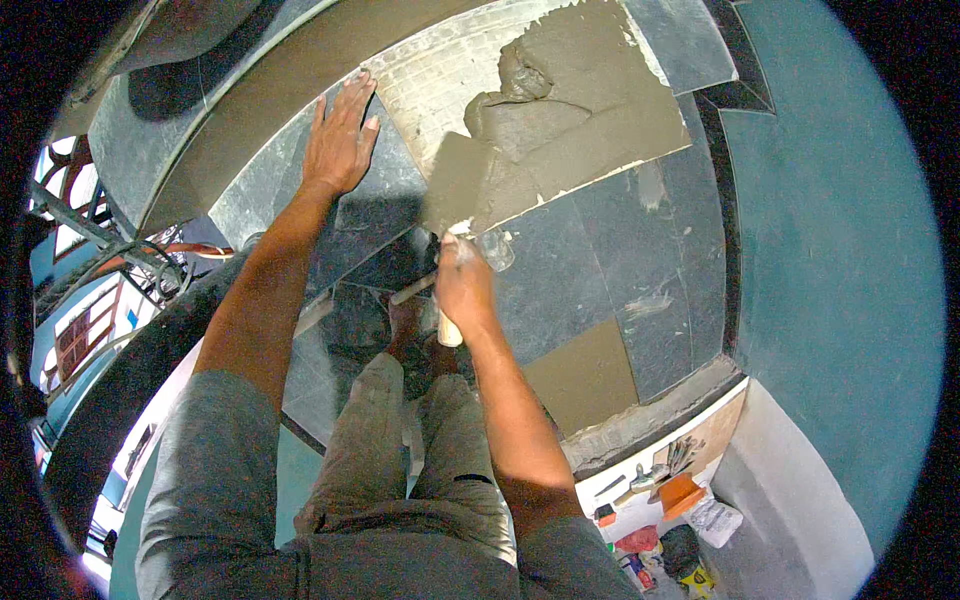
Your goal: The person uses a rubber mallet to tap a tile into place on a stair step. They then pick up a new tile, scoop cement from a bucket with a trowel, and spread the cement onto the back of the tile.
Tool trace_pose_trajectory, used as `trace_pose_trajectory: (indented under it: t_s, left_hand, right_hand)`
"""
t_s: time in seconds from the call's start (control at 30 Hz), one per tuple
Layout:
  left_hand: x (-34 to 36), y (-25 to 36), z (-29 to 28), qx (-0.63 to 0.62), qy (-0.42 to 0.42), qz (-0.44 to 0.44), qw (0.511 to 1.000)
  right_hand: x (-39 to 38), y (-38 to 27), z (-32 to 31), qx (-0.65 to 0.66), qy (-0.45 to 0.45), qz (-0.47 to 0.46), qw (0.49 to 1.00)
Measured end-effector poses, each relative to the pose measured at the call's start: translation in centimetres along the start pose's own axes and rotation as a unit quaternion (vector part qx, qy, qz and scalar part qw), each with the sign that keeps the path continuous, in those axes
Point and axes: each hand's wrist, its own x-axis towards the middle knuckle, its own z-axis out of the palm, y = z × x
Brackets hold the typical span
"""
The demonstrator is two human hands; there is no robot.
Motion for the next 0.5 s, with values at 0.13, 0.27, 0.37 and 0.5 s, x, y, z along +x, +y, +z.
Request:
trace_pose_trajectory:
  t_s: [0.13,0.27,0.37,0.5]
  left_hand:
    - [0.2,-0.4,0.0,-0.017,0.005,-0.004,1.000]
    - [0.3,-0.6,-0.1,0.004,-0.013,-0.014,1.000]
    - [0.2,-0.6,0.0,-0.005,-0.007,-0.009,1.000]
    - [0.1,-0.8,0.3,-0.017,0.001,-0.008,1.000]
  right_hand:
    - [1.7,-1.8,-1.2,0.003,-0.137,0.053,0.989]
    - [3.2,-2.3,-4.1,-0.114,-0.129,-0.027,0.985]
    - [3.6,-1.7,-5.4,-0.245,-0.138,-0.047,0.958]
    - [1.3,-0.3,-6.6,-0.283,-0.182,-0.042,0.941]
